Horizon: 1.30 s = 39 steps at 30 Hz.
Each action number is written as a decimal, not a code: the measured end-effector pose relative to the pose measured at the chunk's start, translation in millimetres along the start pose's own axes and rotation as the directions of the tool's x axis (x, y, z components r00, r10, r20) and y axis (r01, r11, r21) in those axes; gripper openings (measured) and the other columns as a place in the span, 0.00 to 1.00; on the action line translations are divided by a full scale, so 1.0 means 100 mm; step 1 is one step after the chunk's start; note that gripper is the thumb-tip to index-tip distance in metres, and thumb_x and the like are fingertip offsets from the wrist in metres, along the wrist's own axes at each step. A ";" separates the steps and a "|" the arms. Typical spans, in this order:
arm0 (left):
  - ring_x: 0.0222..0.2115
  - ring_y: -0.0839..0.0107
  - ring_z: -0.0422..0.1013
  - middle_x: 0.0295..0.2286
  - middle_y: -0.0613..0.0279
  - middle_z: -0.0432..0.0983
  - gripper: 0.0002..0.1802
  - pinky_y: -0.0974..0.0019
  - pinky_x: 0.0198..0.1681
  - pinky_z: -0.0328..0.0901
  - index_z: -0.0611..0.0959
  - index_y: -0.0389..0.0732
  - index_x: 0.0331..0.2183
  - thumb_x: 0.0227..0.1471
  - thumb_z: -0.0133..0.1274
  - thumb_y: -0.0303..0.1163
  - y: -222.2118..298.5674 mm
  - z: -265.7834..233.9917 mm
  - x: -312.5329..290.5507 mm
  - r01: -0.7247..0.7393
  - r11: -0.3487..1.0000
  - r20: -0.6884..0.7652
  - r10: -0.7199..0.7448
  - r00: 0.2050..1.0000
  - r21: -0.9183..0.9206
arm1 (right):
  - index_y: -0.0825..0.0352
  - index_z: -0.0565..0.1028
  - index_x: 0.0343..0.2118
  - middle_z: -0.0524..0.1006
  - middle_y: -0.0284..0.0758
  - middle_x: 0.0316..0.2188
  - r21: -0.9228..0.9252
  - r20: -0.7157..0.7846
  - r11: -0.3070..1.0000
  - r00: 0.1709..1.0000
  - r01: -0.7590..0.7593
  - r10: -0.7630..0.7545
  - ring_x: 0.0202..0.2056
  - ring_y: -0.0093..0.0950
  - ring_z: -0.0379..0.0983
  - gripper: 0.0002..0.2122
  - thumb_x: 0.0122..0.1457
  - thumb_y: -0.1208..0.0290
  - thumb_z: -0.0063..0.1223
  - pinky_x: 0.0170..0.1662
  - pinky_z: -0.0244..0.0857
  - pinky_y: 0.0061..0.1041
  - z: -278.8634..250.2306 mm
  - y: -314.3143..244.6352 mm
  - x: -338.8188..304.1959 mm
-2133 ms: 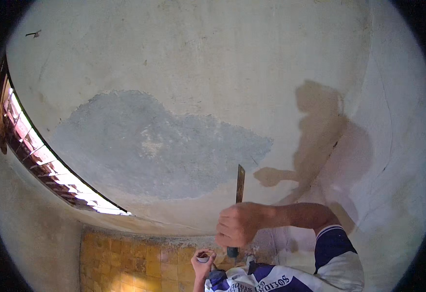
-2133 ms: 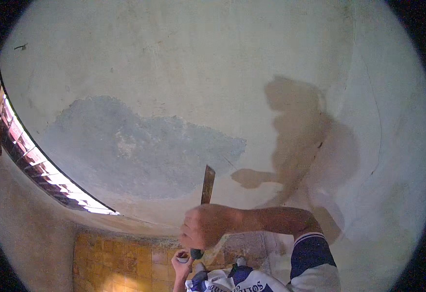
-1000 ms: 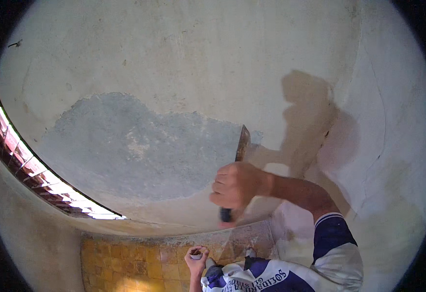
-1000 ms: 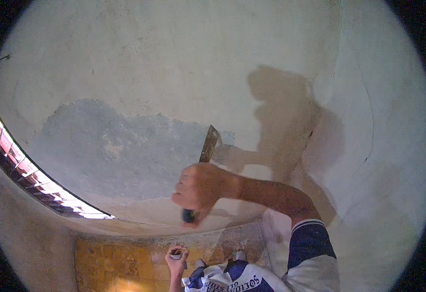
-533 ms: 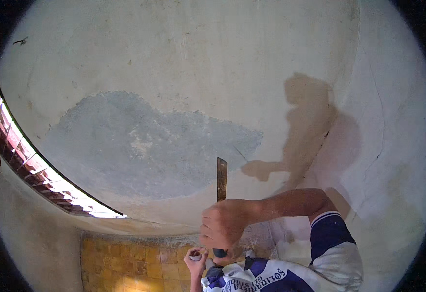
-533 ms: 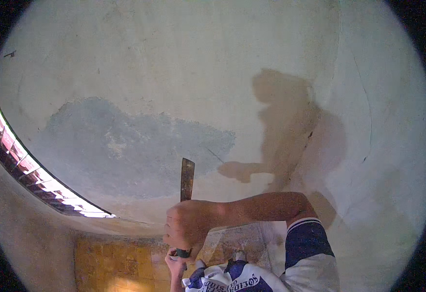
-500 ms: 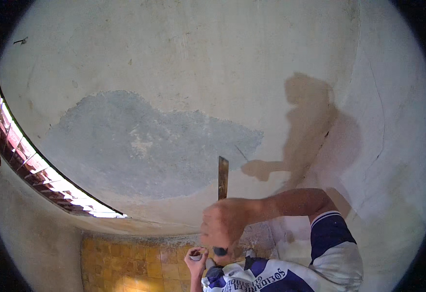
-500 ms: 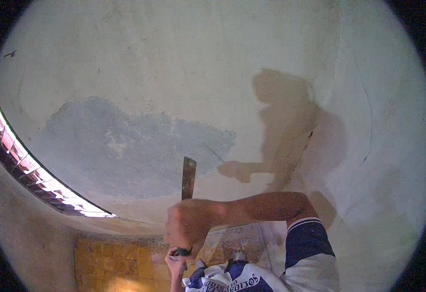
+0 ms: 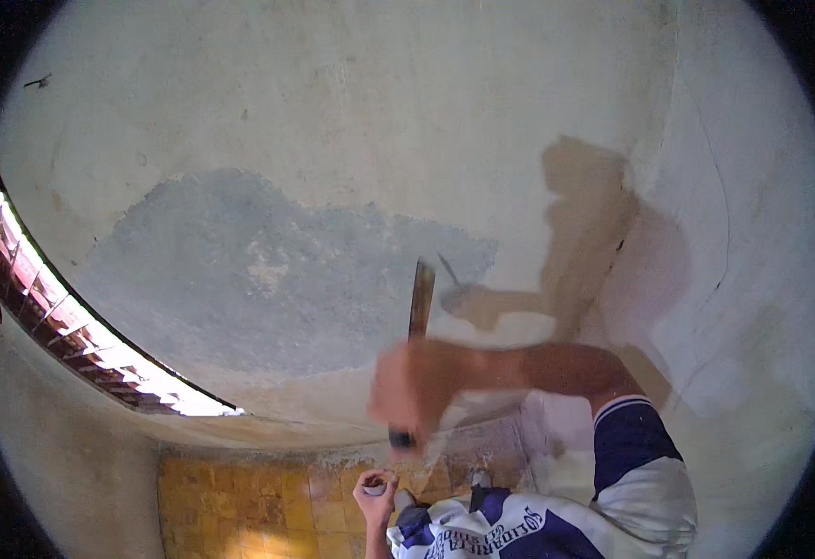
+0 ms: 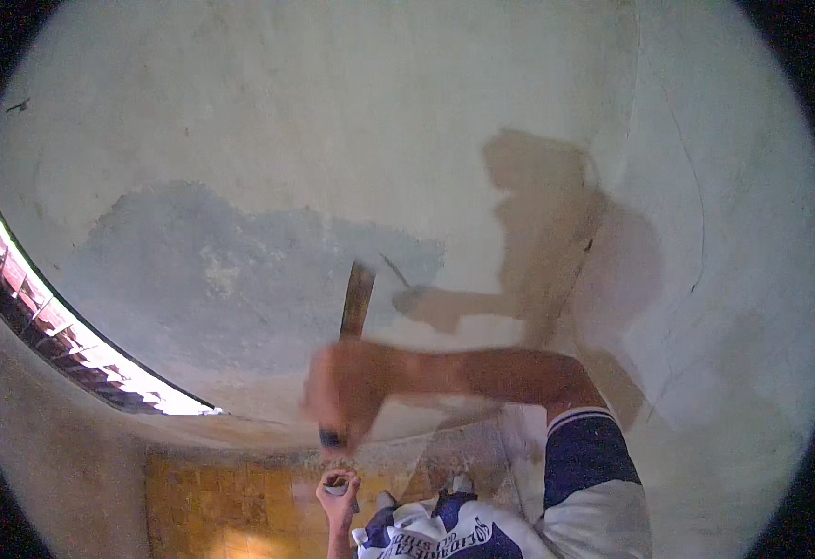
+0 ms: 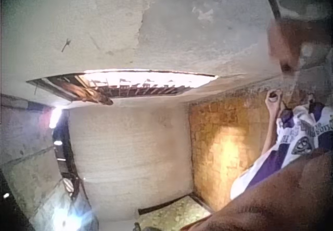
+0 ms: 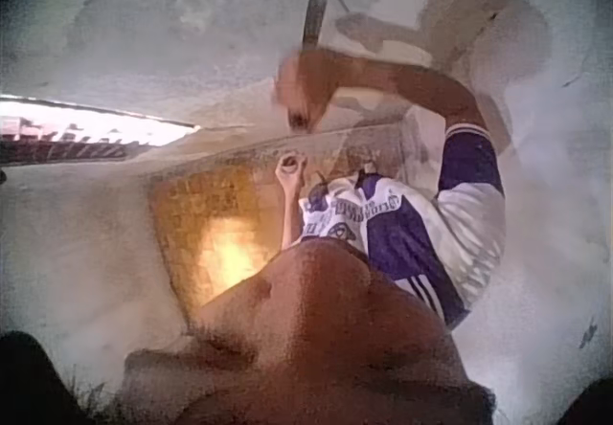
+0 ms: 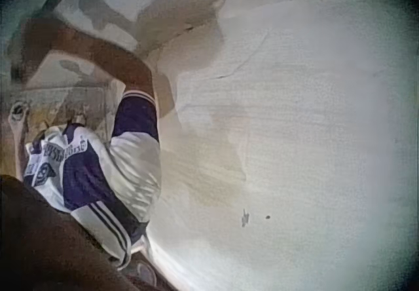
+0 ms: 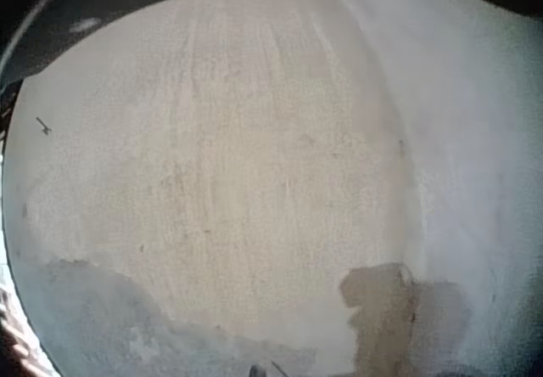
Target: The person scrapes peeling paint from a wall using a putty knife or scraper tool.
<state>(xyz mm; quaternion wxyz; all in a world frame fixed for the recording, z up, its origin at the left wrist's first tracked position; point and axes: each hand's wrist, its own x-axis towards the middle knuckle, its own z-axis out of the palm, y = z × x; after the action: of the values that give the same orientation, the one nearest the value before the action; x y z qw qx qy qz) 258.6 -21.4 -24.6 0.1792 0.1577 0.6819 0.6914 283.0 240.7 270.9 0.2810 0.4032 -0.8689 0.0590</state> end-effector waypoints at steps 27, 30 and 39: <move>0.26 0.80 0.69 0.28 0.61 0.76 0.11 0.77 0.30 0.64 0.77 0.37 0.29 0.39 0.60 0.20 -0.11 0.07 0.07 0.007 1.000 0.059 -0.005 0.998 -0.027 | 0.59 0.62 0.13 0.61 0.28 0.11 -0.074 -0.080 0.993 0.993 -0.088 0.082 0.14 0.29 0.63 0.24 0.43 0.41 0.53 0.18 0.58 0.29 -0.01 0.05 -0.37; 0.25 0.80 0.69 0.28 0.61 0.76 0.10 0.77 0.28 0.63 0.77 0.38 0.29 0.40 0.60 0.20 -0.15 0.04 0.07 -0.009 1.000 0.074 0.009 0.997 -0.001 | 0.58 0.61 0.12 0.61 0.28 0.11 -0.211 -0.090 0.964 0.985 -0.162 0.146 0.14 0.28 0.64 0.22 0.43 0.45 0.52 0.18 0.58 0.28 -0.26 0.22 -0.39; 0.20 0.82 0.67 0.27 0.61 0.76 0.11 0.78 0.19 0.59 0.76 0.39 0.29 0.40 0.61 0.22 0.07 0.03 0.01 0.015 0.999 0.051 -0.013 0.999 -0.037 | 0.60 0.68 0.14 0.68 0.33 0.12 -0.198 -0.076 0.955 0.975 -0.222 0.210 0.16 0.35 0.68 0.22 0.37 0.44 0.57 0.20 0.63 0.33 -0.24 0.36 -0.52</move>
<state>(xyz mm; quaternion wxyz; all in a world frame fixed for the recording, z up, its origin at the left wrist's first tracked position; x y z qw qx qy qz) 259.2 -18.4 -17.9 0.2043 0.1669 0.6654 0.6983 293.7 307.2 267.3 0.3365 0.2729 -0.9012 0.0103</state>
